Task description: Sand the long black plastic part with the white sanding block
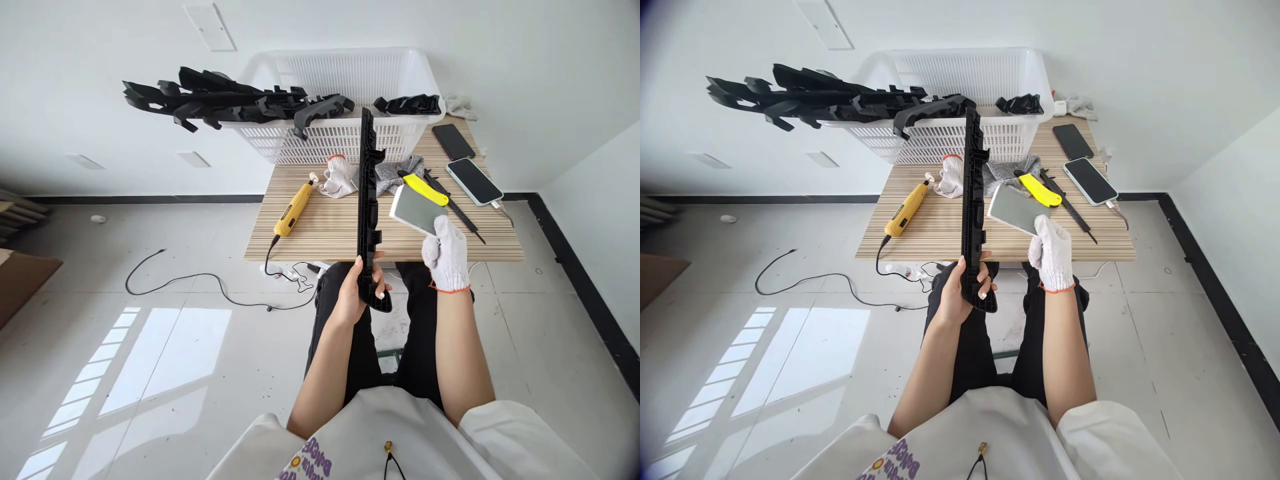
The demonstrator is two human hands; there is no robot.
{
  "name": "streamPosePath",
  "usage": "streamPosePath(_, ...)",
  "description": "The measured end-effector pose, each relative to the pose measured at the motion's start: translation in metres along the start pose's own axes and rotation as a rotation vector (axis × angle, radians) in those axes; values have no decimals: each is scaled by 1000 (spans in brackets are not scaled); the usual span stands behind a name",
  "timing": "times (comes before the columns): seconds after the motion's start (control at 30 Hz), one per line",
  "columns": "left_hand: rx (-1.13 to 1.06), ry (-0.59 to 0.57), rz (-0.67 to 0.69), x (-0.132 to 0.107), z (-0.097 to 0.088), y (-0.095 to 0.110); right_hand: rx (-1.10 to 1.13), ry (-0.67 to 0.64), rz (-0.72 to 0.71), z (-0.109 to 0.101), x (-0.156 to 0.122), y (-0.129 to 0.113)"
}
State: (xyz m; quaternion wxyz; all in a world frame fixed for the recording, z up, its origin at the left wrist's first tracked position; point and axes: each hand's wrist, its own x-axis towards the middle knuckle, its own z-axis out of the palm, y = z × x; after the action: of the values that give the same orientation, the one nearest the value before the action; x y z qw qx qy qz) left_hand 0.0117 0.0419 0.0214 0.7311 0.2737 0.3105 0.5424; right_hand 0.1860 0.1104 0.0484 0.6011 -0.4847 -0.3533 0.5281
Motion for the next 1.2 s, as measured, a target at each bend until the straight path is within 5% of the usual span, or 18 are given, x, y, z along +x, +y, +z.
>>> streamPosePath(0.13, 9, 5, 0, 0, 0, 0, -166, -144, 209, 1, 2, -6)
streamPosePath(0.53, -28, 7, 8, 1, -1, 1, -151, -215, 270, -7, 4, -6)
streamPosePath(0.7, -38, -3, 6, 1, -1, 0, -69, -99, 136, -2, 4, -7)
streamPosePath(0.83, -40, -2, 6, 1, -1, 0, -210, -290, 256, 2, -2, -12)
streamPosePath(0.97, -49, -2, 8, 1, -1, 0, -161, -194, 184, 5, -5, -13)
streamPosePath(1.2, -41, -3, -4, 1, 0, 2, -104, -265, 174, -5, -5, -8)
